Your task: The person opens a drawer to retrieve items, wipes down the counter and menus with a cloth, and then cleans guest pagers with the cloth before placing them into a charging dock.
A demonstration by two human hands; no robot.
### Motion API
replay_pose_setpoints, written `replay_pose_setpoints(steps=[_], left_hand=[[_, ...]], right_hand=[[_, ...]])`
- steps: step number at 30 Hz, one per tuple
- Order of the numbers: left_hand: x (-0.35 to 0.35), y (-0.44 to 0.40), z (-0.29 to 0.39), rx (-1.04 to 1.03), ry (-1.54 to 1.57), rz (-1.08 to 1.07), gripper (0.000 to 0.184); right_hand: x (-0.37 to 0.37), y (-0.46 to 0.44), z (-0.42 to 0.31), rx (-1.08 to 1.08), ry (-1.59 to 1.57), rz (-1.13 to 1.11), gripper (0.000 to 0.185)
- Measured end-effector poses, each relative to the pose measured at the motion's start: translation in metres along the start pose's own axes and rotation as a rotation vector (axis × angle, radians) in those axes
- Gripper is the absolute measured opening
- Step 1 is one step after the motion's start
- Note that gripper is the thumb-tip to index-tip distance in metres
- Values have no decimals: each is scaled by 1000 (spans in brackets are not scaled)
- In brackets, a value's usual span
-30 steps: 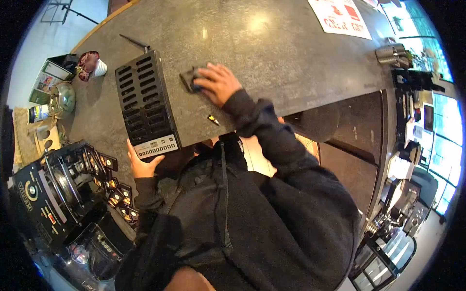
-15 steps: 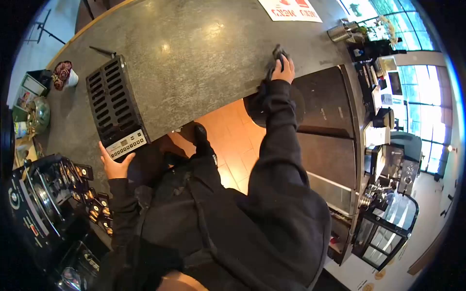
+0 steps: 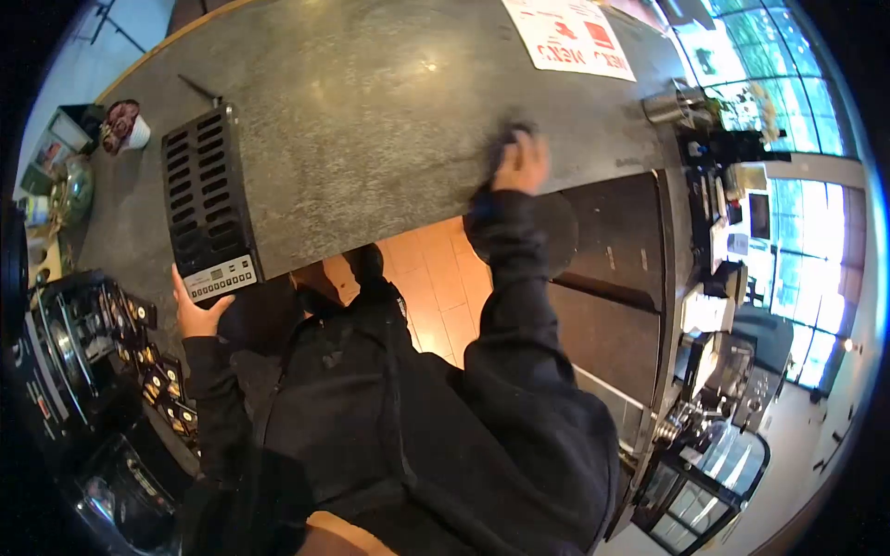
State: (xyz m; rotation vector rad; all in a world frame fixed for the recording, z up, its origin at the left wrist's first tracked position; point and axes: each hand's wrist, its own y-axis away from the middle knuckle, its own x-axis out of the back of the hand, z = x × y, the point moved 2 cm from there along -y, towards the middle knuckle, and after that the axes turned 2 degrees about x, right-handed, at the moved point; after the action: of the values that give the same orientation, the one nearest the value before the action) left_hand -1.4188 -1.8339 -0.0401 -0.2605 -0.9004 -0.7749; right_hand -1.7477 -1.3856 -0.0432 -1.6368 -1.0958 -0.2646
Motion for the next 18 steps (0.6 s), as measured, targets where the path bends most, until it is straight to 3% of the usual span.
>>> replay_pose_setpoints(steps=[1,2,4,7,11,18], left_hand=[[1,0,1,14,-2,-7,116],[2,0,3,31,-1,-13,116],[3,0,5,17,-3,-7,116],[1,0,-2,17,-11,-1,117],[1,0,-5,84,-12,-45,118],[-1,-2,-5,32,2,-32,119]], right_hand=[[-16,-3,46,-30,185,46,28],[-27,-7,44,-18,164,33,28],[-54,-18,24,46,463,-58,31],[-95,-20,-63,350,71,-196,34],[-107,28,-193,472,-109,-441,37],[-46,104,-255,788,-414,-681,40]])
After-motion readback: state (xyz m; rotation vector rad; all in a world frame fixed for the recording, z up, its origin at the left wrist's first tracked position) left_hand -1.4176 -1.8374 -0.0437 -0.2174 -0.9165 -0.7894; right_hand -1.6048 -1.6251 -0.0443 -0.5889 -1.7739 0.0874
